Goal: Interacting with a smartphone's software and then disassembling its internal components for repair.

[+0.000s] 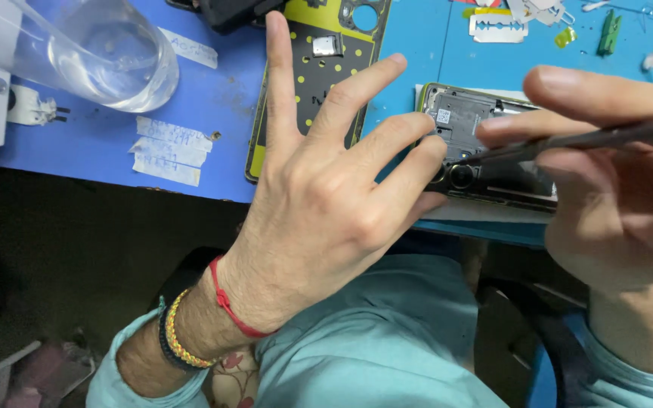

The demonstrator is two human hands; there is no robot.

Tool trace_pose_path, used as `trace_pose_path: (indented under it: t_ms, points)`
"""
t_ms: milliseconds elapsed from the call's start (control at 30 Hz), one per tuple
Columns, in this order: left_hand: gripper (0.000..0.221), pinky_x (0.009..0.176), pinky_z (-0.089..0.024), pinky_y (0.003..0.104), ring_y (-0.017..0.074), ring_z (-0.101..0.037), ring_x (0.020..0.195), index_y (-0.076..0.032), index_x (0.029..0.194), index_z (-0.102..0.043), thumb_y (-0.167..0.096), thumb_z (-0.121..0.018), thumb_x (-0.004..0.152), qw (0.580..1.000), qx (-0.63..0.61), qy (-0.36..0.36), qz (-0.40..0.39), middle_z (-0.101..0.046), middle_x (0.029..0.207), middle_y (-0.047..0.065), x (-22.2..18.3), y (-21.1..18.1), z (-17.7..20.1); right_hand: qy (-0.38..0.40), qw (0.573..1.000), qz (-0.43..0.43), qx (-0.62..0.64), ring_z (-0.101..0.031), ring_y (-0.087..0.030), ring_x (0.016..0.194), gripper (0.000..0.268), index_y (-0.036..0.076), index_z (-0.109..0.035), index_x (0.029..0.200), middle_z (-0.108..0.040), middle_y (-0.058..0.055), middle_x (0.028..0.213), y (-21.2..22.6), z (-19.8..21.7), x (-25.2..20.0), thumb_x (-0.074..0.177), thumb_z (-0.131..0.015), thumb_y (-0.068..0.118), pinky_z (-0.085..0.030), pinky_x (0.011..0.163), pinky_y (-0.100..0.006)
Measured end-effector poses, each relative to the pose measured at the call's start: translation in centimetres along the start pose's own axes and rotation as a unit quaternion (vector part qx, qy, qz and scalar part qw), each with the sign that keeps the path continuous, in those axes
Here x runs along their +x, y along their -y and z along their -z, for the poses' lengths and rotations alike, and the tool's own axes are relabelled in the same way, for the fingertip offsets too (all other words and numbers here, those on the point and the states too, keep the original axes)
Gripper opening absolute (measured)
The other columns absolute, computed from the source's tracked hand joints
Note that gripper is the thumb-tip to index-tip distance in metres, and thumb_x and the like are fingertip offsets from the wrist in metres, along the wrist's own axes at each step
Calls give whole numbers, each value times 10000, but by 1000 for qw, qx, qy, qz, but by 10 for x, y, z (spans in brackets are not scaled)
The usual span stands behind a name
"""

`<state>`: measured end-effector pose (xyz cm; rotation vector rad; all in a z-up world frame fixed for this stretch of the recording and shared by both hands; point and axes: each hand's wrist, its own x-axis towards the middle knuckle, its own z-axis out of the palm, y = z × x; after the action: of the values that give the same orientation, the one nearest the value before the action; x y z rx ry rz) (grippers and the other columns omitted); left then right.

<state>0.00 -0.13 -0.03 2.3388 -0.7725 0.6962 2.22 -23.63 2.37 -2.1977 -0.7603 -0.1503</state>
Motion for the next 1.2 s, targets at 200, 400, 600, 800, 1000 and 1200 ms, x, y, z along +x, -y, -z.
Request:
trace_pose_path:
  t_ms: [200,400,600,800,1000,1200]
  points:
    - [362,1273,-491,631,428,-681,1379,58,1448,-564,-59,-667,1122,990,-135,18,37,-674,1464,195,17,-13,3,-117,971,190,84,-825,-315,1161,481,132,-567,1369,-717,-230,1286,-26,0,16,985,-840,232,-599,1044,-369]
    - [150,859,-627,305,206,-837,990,-53,1141,-760,-85,-742,997,951,-284,-20,119,-832,1124,99,30,-14,-9,-159,968,123,148,-814,-233,867,214,-23,-668,1014,-773,-170,912,9,-2,31,852,-804,-56,-710,814,-288]
    - [288,717,-575,286,148,-727,756,-67,909,-691,-177,-933,799,956,-249,-51,149,-725,817,32,43,-12,-9,-116,965,137,193,-833,-315,1197,305,-33,-625,1297,-767,-233,1283,12,-8,25,1004,-630,-116,-757,1031,-362]
    - [222,921,-633,301,216,-830,1045,-24,1182,-744,-36,-760,961,949,-289,3,127,-829,1149,113,39,-19,-3,-166,971,116,129,-743,-187,750,151,-12,-741,1060,-789,-108,888,16,6,36,916,-788,-14,-584,730,-258]
    - [148,745,-597,246,93,-781,785,-80,894,-773,-148,-893,839,949,-265,-41,167,-820,861,22,44,-15,-4,-81,976,186,80,-810,-336,1145,293,-44,-624,1362,-762,-173,1314,16,8,34,1097,-504,-12,-660,1010,-384]
    - [284,900,-621,303,188,-807,991,-45,1130,-737,-131,-865,892,953,-280,-21,111,-820,1098,77,42,-14,-4,-168,977,111,68,-697,-127,699,227,38,-768,1155,-682,-70,806,17,4,33,936,-822,7,-568,687,-205]
